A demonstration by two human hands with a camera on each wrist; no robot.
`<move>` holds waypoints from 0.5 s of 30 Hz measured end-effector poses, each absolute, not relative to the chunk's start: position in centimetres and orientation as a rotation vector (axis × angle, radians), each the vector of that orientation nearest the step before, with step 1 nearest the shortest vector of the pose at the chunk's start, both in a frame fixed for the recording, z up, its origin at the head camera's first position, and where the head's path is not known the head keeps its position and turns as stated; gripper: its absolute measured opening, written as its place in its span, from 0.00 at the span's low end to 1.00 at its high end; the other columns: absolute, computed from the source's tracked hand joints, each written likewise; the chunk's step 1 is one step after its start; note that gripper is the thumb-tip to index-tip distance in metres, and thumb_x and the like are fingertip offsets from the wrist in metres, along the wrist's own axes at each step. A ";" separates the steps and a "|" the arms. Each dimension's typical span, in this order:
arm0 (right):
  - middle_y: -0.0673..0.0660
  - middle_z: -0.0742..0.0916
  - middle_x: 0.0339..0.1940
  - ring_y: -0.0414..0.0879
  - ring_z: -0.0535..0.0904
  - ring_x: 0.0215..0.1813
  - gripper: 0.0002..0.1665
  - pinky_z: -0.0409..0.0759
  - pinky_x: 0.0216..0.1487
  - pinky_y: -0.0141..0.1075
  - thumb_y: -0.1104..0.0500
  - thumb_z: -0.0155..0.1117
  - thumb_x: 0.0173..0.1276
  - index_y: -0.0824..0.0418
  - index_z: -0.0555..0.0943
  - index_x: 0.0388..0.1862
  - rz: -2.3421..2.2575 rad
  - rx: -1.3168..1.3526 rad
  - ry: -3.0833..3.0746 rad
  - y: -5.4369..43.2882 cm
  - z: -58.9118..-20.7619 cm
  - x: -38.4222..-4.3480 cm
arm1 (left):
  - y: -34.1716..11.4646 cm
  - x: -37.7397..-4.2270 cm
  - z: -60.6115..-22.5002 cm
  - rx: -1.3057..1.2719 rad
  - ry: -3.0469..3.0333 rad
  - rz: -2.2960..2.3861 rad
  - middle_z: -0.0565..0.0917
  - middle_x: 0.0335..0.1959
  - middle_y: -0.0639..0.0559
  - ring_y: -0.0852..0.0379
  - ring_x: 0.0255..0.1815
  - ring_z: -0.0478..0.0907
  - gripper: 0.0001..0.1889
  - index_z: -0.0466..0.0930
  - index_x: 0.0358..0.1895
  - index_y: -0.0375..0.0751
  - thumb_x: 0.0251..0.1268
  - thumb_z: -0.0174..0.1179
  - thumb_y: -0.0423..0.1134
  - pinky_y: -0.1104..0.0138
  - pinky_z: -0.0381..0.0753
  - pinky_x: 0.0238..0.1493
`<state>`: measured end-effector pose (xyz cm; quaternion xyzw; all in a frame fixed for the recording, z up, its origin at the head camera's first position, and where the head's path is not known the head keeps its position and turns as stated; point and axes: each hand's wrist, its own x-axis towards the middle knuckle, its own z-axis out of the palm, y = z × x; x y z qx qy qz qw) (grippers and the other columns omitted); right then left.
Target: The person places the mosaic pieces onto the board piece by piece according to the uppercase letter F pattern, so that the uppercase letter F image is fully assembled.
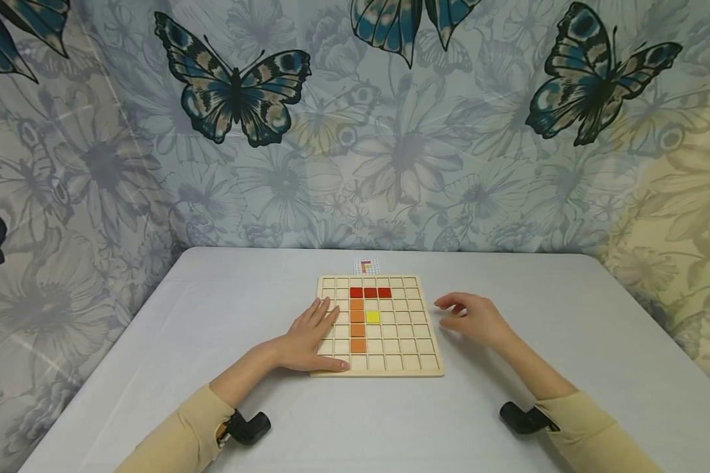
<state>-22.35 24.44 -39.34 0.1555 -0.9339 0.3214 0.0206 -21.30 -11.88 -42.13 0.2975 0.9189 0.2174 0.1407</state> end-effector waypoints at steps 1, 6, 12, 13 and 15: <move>0.58 0.87 0.46 0.52 0.80 0.44 0.18 0.77 0.38 0.40 0.64 0.71 0.59 0.62 0.84 0.50 0.986 0.476 -2.899 24.6 -39.3 -22.3 | -11.9 -21.3 -42.2 0.858 2.653 0.628 0.32 0.79 0.41 0.45 0.78 0.24 0.58 0.39 0.79 0.40 0.57 0.60 0.68 0.44 0.37 0.73; 0.60 0.86 0.47 0.54 0.79 0.45 0.19 0.76 0.41 0.42 0.65 0.73 0.56 0.65 0.83 0.49 0.949 0.451 -2.936 25.0 -39.4 -22.2 | -11.9 -21.5 -42.3 0.858 2.656 0.618 0.31 0.79 0.41 0.45 0.78 0.23 0.58 0.38 0.79 0.40 0.57 0.60 0.69 0.45 0.36 0.73; 0.60 0.86 0.46 0.54 0.80 0.45 0.20 0.76 0.42 0.42 0.66 0.72 0.56 0.66 0.83 0.49 0.949 0.422 -2.965 25.2 -39.5 -22.1 | -11.8 -21.4 -42.3 0.857 2.659 0.624 0.32 0.79 0.41 0.45 0.78 0.23 0.58 0.39 0.79 0.40 0.56 0.60 0.69 0.45 0.36 0.73; 0.60 0.86 0.46 0.53 0.80 0.44 0.20 0.76 0.42 0.41 0.66 0.72 0.56 0.66 0.83 0.49 0.952 0.419 -2.967 25.3 -39.5 -22.1 | -11.8 -21.4 -42.2 0.856 2.659 0.626 0.32 0.79 0.41 0.45 0.78 0.23 0.58 0.39 0.79 0.40 0.56 0.60 0.69 0.45 0.36 0.73; 0.60 0.86 0.45 0.53 0.80 0.44 0.20 0.77 0.42 0.41 0.66 0.72 0.55 0.66 0.83 0.49 0.957 0.422 -2.968 25.3 -39.5 -22.1 | -11.8 -21.4 -42.2 0.855 2.659 0.630 0.32 0.79 0.41 0.45 0.78 0.24 0.58 0.39 0.79 0.40 0.56 0.60 0.69 0.45 0.36 0.73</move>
